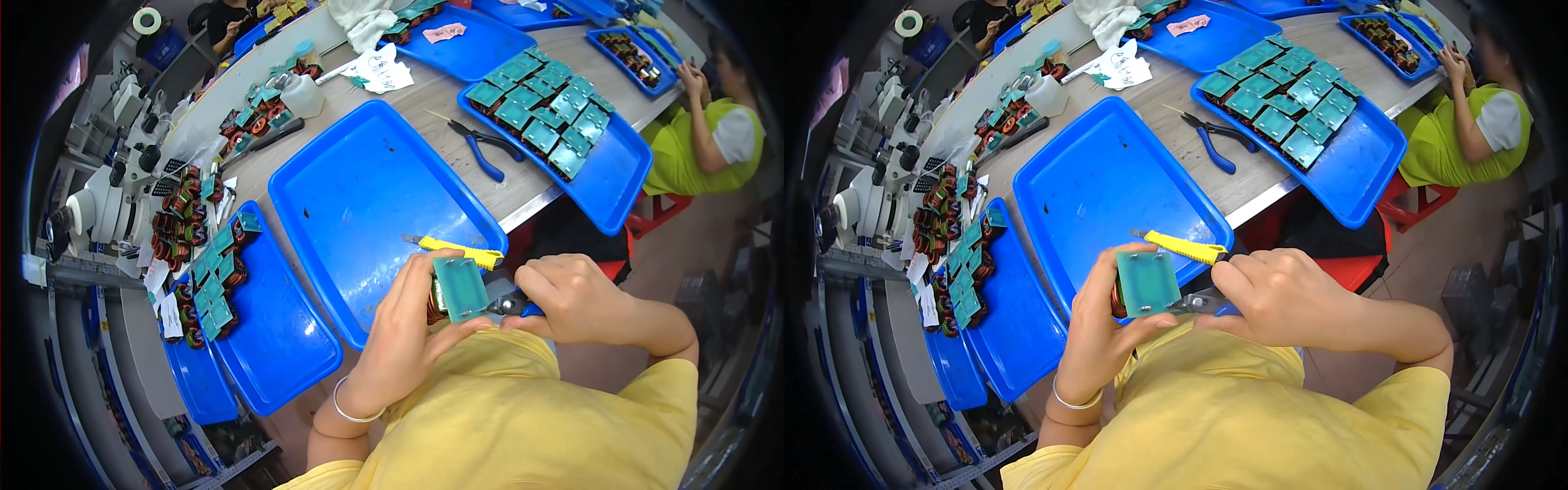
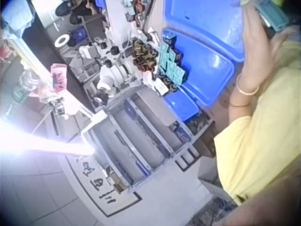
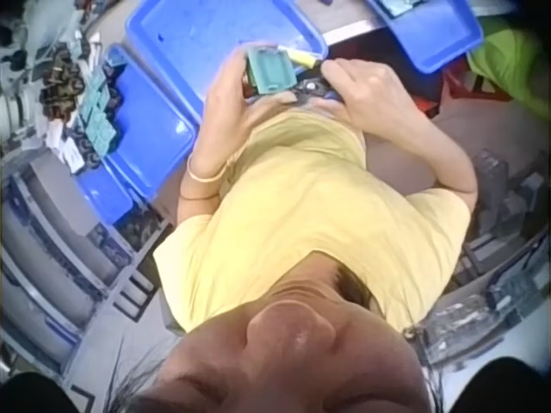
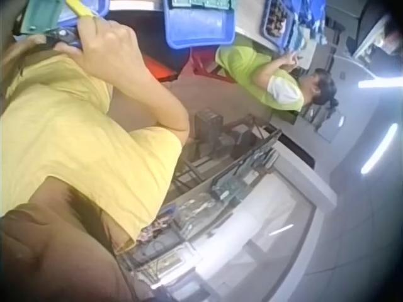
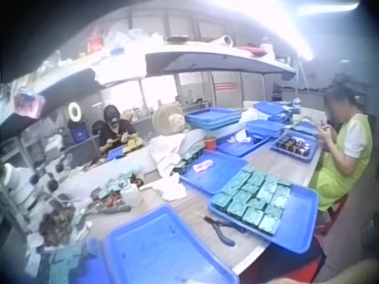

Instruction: Trimming excess wires and assembling components for small electronic transformers at a workbench.

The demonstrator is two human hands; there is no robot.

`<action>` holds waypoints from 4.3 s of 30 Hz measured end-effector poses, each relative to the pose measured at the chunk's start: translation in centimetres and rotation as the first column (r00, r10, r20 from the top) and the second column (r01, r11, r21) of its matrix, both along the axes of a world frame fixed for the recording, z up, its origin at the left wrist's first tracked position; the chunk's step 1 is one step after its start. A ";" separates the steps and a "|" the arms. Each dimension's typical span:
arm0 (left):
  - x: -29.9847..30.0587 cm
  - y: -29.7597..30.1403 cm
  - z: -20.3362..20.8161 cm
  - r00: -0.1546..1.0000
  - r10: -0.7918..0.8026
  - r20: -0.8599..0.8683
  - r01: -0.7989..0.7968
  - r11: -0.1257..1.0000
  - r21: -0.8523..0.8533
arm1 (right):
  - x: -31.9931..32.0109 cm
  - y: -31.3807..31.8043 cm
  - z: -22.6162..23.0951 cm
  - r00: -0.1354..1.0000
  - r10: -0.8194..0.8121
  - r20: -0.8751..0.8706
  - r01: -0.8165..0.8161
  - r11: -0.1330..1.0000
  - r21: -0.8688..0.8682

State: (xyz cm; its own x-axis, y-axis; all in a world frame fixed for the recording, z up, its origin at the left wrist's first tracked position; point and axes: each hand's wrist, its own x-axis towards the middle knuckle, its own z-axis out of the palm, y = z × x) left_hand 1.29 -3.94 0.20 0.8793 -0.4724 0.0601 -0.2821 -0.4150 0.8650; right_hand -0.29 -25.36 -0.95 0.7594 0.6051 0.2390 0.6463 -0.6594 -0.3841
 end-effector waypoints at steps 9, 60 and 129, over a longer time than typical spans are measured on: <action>-0.5 0.1 0.5 0.996 -0.074 -0.046 0.071 0.995 -0.065 | -0.1 0.5 2.0 0.996 -0.011 0.094 0.013 1.000 -0.019; -0.4 0.6 0.4 0.962 -0.144 0.233 0.176 0.976 -0.126 | 1.1 0.3 2.6 0.991 -0.091 0.096 0.096 0.994 -0.051; 2.0 15.0 -2.9 0.794 0.596 0.119 -0.604 0.796 0.043 | 5.7 -16.6 -5.1 0.579 -0.796 -0.179 0.812 0.543 0.214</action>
State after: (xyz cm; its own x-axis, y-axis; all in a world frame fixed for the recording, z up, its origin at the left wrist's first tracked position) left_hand 3.32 11.04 -2.68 0.9794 0.1421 0.1435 -0.0326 -0.5902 0.8066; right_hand 5.37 -41.92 -6.04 0.9136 -0.3400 0.2231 -0.1333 -0.7687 -0.6255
